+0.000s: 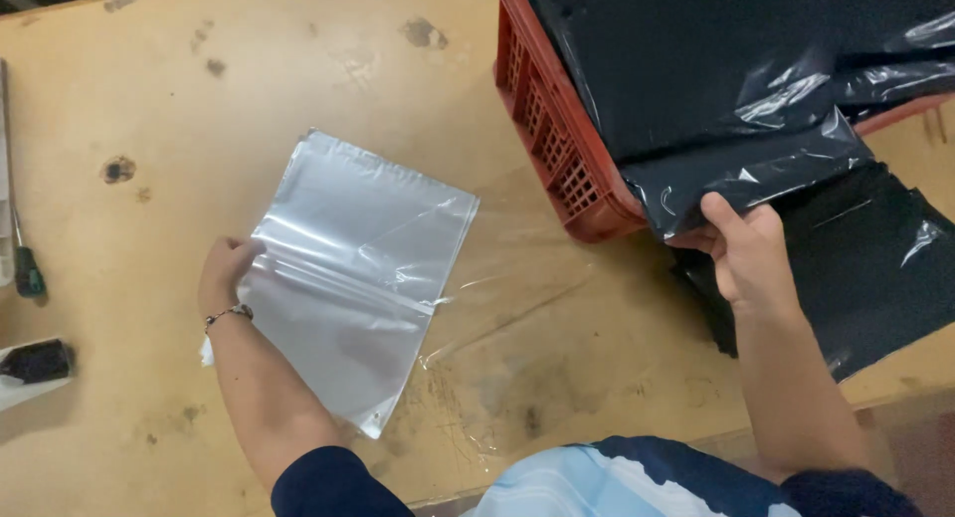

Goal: Package stacks of black plastic bags into clear plastic sleeves and apply labels.

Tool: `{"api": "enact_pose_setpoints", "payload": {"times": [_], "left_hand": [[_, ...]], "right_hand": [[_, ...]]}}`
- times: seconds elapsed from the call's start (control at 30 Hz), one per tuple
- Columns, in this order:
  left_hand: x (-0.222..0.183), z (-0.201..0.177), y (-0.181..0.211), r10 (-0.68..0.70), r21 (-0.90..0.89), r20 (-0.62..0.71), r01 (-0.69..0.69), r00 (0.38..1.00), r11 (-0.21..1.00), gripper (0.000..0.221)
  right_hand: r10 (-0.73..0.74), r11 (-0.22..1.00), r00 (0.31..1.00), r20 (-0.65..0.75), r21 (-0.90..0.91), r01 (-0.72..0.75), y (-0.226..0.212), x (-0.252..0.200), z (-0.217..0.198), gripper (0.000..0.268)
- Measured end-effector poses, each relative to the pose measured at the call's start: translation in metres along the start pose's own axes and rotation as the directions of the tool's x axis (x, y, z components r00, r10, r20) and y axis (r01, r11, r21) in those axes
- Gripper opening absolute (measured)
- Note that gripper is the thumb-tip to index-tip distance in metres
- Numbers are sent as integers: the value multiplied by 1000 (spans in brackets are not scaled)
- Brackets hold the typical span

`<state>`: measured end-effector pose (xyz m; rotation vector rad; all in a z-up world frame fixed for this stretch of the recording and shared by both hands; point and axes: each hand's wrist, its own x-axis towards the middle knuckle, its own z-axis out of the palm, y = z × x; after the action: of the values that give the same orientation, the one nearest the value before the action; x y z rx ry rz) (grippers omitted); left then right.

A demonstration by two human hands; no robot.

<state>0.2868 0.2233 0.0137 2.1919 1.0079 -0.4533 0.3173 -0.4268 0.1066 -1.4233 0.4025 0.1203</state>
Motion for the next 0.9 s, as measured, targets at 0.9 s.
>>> {"api": "enact_pose_setpoints", "payload": {"times": [0.9], "left_hand": [[18, -24, -217, -93, -381, -453, -99, 887, 919, 54]], "right_hand": [[-150, 939, 943, 298, -254, 230, 8, 76, 149, 21]]}}
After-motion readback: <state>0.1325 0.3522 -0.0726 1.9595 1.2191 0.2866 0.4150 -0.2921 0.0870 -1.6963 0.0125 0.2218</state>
